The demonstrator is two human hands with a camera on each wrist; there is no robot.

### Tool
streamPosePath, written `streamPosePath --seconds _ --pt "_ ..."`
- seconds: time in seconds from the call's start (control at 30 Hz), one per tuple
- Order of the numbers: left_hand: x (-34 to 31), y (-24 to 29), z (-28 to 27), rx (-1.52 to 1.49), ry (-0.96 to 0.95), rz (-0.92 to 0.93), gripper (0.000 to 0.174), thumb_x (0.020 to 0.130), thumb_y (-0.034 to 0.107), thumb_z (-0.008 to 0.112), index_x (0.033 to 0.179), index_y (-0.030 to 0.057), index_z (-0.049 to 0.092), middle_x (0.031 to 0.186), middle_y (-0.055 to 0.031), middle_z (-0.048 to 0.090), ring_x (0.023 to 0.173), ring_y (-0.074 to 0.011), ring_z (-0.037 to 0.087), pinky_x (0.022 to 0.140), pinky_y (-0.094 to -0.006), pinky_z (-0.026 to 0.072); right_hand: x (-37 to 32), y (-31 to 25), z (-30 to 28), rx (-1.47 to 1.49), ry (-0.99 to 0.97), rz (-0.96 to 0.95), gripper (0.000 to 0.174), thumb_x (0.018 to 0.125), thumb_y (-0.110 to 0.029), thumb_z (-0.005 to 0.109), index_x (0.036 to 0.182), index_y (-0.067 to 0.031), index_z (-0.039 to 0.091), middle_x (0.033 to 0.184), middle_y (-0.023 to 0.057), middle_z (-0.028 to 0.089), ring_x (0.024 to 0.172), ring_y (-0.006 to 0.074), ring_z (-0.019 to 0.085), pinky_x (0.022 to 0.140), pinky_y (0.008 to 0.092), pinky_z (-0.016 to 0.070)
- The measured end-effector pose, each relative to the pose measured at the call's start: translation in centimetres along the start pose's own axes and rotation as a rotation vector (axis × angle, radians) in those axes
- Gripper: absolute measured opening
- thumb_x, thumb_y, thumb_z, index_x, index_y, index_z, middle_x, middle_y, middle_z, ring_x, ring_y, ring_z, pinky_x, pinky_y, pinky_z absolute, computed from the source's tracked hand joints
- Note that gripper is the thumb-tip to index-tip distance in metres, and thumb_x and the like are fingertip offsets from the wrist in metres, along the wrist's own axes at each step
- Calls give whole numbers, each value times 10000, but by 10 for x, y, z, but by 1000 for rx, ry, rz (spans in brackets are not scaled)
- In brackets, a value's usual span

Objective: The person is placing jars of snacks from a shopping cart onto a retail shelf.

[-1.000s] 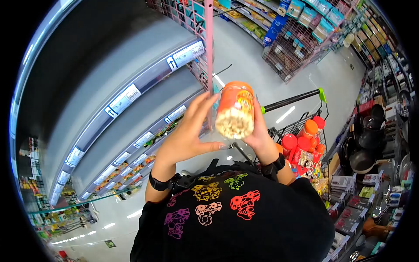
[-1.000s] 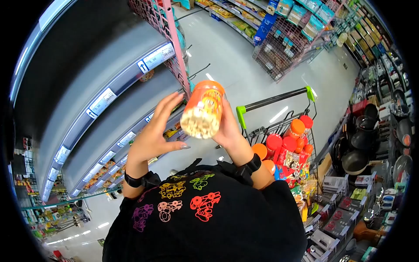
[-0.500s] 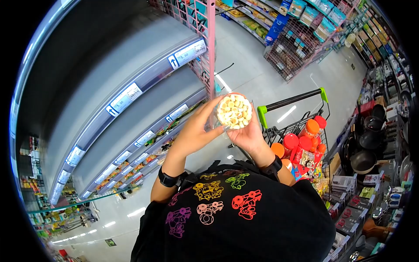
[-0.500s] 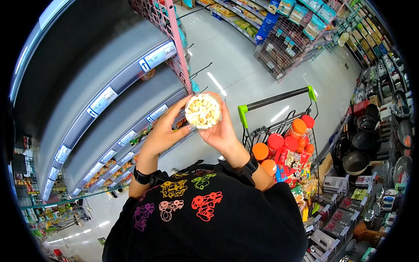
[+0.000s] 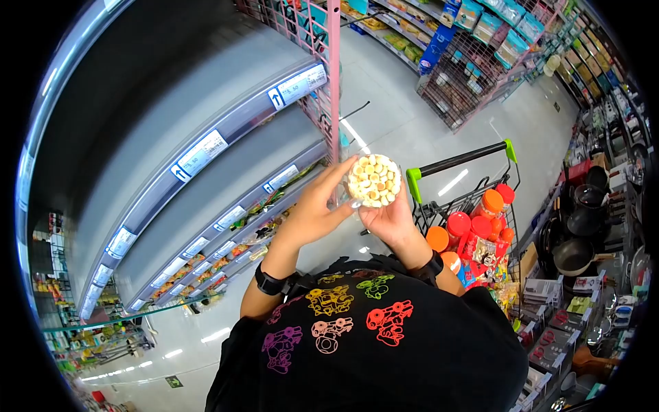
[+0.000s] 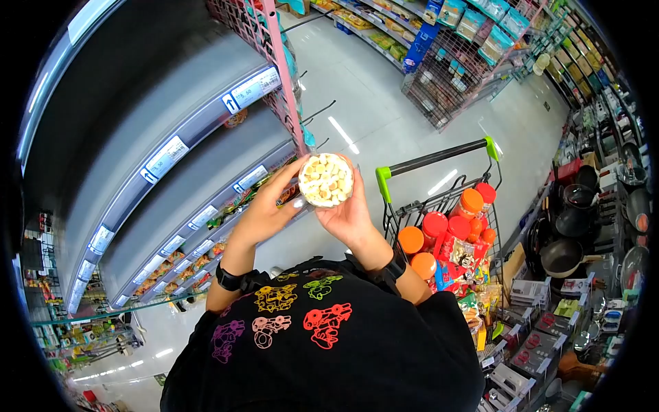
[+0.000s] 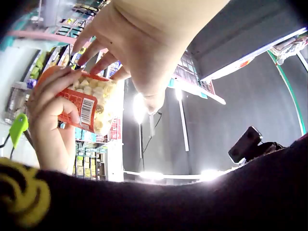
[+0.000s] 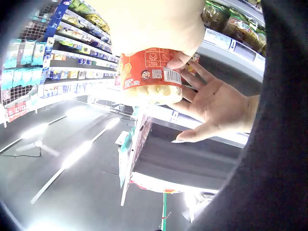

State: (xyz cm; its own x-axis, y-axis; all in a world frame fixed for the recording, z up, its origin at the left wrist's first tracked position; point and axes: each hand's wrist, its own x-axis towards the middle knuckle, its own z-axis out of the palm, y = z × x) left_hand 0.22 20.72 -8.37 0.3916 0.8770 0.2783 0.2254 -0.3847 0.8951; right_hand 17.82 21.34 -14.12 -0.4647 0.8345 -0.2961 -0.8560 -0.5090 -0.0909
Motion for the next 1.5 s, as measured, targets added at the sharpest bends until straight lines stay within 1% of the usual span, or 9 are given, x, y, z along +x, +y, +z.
streamPosePath --seconds 0.37,0.83,0.93,1.13,1.23,1.27,1.37,1.47,1.5 --pt "-4 -14 4 -127 16 24 679 767 162 639 1389 56 390 1343 -170 471 1243 -284 453 1023 -350 341 1 -2 -10 -50 3 -14 500 944 -535 373 1280 -186 499 1268 -29 556 1156 136 534 919 303 482" --pt "-5 -23 9 -165 16 -20 654 785 108 609 1397 66 384 1372 -158 455 1267 -271 439 1023 -346 342 1 -1 -14 -37 33 -23 468 932 -530 416 1253 -205 518 1238 -45 573 1128 124 550 891 290 493" --pt "-5 -27 11 -174 16 -35 648 789 92 600 1399 71 383 1374 -160 454 1267 -270 440 1021 -346 344 -1 2 -5 1 111 -86 535 933 -516 411 1276 -118 509 1271 51 556 1143 241 553 853 316 521" --pt "-5 -31 15 -285 46 -92 535 828 81 576 1339 20 428 1288 -140 520 1217 -226 477 1008 -332 357 -5 -2 -11 17 77 -62 535 937 -514 416 1291 -119 485 1266 47 556 1146 210 549 939 348 480" --pt "-2 -36 16 -398 86 -175 429 855 99 576 1258 -5 473 1202 -110 564 1159 -184 506 991 -318 371 -7 0 -3 -260 160 -178 540 942 -505 416 1307 -108 453 1268 54 551 1152 205 543 960 366 464" --pt "-2 -37 16 -433 104 -206 396 862 107 578 1229 -12 487 1172 -99 577 1139 -171 515 986 -313 375 -3 -3 -15 -307 90 -193 516 942 -470 452 1326 -131 391 1282 78 521 1147 186 544 938 374 476" --pt "-2 -39 16 -336 69 -266 394 869 70 544 1250 7 468 1178 -74 559 1090 -133 536 944 -287 422 -6 -5 -11 -537 117 -353 508 947 -425 470 1339 -132 333 1272 87 514 1128 210 558 883 385 510" --pt "-3 -35 22 -415 100 -322 466 800 106 702 1201 -5 492 1123 -82 583 1059 -148 556 895 -283 443 -11 -5 1 -695 186 -474 507 952 -389 477 1346 -140 279 1262 93 510 1108 224 571 841 394 531" --pt "-2 -30 21 -369 77 -296 494 795 86 697 1228 3 474 1132 -77 577 1049 -136 558 883 -279 454 -11 -6 1 -701 190 -486 507 950 -397 480 1342 -134 296 1263 93 512 1106 219 573 850 389 527"
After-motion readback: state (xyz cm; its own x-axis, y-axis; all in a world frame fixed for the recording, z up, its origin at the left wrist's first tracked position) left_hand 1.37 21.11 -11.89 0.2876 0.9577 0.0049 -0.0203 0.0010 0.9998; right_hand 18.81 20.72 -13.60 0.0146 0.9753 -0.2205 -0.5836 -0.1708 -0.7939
